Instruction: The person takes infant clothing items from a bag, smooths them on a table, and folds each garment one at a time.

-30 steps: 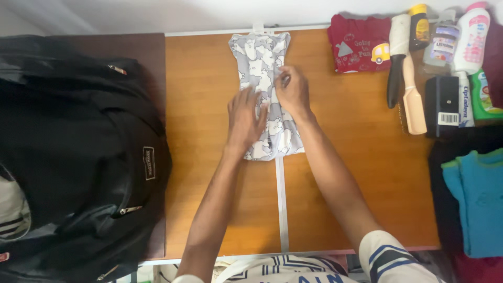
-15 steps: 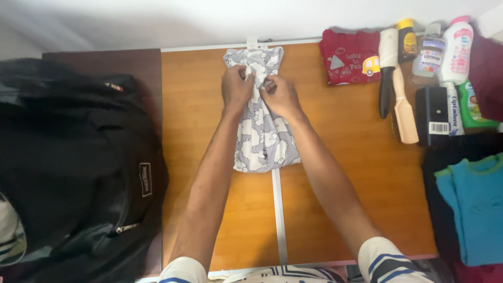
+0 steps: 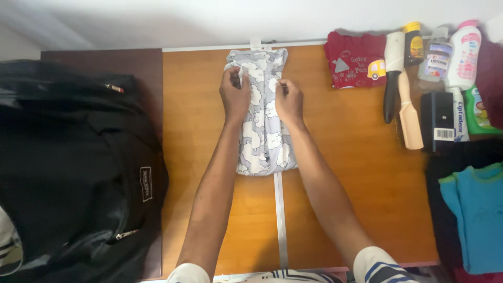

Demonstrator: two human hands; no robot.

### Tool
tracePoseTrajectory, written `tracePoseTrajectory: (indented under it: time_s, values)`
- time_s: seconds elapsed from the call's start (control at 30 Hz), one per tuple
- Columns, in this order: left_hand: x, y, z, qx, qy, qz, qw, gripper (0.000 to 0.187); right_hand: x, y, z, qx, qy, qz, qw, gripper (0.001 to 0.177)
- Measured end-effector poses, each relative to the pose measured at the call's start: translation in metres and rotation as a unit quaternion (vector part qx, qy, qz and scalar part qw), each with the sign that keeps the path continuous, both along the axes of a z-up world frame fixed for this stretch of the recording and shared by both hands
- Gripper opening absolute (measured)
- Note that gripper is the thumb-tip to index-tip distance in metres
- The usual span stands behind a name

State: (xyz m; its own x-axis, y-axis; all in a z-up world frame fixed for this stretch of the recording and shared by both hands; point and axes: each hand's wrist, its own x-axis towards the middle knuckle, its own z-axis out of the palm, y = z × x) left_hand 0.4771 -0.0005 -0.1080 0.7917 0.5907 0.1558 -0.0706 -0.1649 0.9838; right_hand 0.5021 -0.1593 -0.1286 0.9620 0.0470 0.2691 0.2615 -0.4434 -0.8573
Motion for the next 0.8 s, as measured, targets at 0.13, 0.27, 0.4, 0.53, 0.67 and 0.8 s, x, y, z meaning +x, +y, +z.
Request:
tracePoseTrajectory:
  time_s: [0.13, 0.27, 0.4, 0.53, 0.67, 0.8]
  values:
    - [0.000, -0.006, 0.013, -0.034, -0.053, -0.086, 0.994, 0.025, 0.002, -0.009, -0.005, 0.068, 0.090, -0.043, 0.993, 0.020]
    - [0.003, -0.010, 0.022, -0.063, -0.036, -0.163, 0.984, 0.029, 0.003, -0.009, 0.020, 0.081, 0.155, -0.008, 0.985, 0.028]
    - [0.003, -0.007, 0.015, 0.000, -0.024, -0.095, 0.995, 0.039, 0.025, -0.010, 0.044, 0.043, 0.143, 0.072, 0.986, 0.044]
    - [-0.004, -0.015, 0.011, 0.131, -0.043, 0.004, 0.990, 0.035, 0.037, -0.002, 0.042, 0.145, 0.263, 0.090, 0.950, 0.050]
    - [-0.006, -0.023, 0.018, 0.100, -0.021, -0.023, 0.994, 0.025, 0.044, 0.003, 0.020, 0.315, 0.253, 0.058, 0.913, 0.046]
    - [-0.011, -0.021, 0.021, 0.295, -0.039, 0.044, 0.954, 0.025, 0.036, 0.009, -0.012, 0.345, 0.202, 0.006, 0.916, 0.045]
